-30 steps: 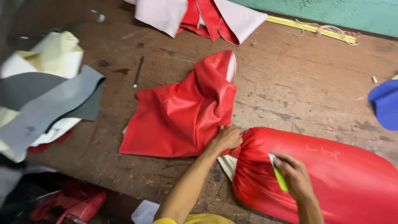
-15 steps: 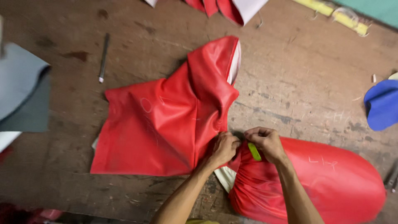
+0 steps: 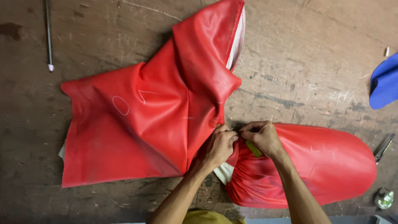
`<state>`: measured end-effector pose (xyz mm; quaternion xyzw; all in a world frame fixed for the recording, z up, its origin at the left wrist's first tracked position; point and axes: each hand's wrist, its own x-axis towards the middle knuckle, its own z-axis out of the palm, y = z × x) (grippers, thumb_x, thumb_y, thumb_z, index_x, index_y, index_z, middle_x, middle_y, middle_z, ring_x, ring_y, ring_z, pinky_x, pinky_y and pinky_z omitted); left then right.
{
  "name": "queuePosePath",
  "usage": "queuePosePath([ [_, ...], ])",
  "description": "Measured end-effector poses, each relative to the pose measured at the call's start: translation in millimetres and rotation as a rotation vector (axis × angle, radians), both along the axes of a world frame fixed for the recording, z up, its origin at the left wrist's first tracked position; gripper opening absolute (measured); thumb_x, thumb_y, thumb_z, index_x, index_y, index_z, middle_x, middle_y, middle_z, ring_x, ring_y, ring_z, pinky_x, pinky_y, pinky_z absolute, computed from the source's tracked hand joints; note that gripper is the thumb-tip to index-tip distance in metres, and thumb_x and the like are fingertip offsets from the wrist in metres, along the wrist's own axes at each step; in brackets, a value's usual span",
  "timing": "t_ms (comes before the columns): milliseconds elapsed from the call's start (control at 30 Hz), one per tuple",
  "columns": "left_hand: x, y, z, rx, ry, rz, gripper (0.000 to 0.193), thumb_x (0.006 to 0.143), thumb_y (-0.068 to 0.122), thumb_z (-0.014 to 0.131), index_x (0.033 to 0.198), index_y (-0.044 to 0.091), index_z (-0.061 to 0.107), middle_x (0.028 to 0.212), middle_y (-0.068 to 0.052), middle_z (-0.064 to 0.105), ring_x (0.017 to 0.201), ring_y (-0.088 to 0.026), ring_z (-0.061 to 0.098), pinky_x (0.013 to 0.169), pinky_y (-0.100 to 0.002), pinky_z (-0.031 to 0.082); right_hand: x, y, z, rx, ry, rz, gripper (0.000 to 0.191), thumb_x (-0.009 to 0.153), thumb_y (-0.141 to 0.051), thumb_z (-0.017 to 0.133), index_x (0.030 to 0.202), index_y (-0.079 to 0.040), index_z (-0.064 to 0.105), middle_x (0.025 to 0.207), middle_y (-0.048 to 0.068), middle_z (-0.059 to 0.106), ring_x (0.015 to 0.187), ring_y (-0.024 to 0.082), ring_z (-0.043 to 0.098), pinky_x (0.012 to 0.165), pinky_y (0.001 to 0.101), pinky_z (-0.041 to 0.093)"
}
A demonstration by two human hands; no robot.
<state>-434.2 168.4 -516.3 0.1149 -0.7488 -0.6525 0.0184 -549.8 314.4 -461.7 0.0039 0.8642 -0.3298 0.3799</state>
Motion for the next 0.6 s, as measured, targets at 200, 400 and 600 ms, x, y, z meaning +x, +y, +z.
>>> queuePosePath([
  [200,0.4,-4.6,0.6,-0.031,0.029,-0.001,0.004,0.088,0.001,0.069,0.088,0.000,0.073,0.087,-0.019,0.066,0.090,-0.036,0.063,0.080,-0.044,0.049,1.2,-3.9,-5.7,0.033,0.081,0.073,0.014,0.078,-0.001,0.075,0.090,0.001,0.080,0.073,0.005,0.076,0.061,0.008,0.065,0.059,0.0267,0.055],
  [400,1.5,-3.2,-3.2,0.083,-0.018,0.002,0.008,0.091,0.002,0.066,0.093,0.000,0.073,0.090,-0.019,0.067,0.088,-0.033,0.065,0.079,-0.041,0.051,3.8,0.7,-7.7,-0.022,0.024,-0.045,0.012,0.081,-0.002,0.074,0.091,0.001,0.081,0.072,0.006,0.076,0.059,0.009,0.063,0.055,0.0270,0.053],
  [600,0.9,-3.6,-0.7,0.046,-0.026,-0.008,0.008,0.090,0.001,0.066,0.092,0.001,0.074,0.090,-0.019,0.068,0.090,-0.034,0.065,0.081,-0.042,0.050,4.4,3.3,-6.4,0.023,-0.001,-0.017,0.013,0.080,-0.002,0.075,0.091,0.000,0.081,0.068,0.007,0.074,0.056,0.010,0.062,0.053,0.0281,0.052],
])
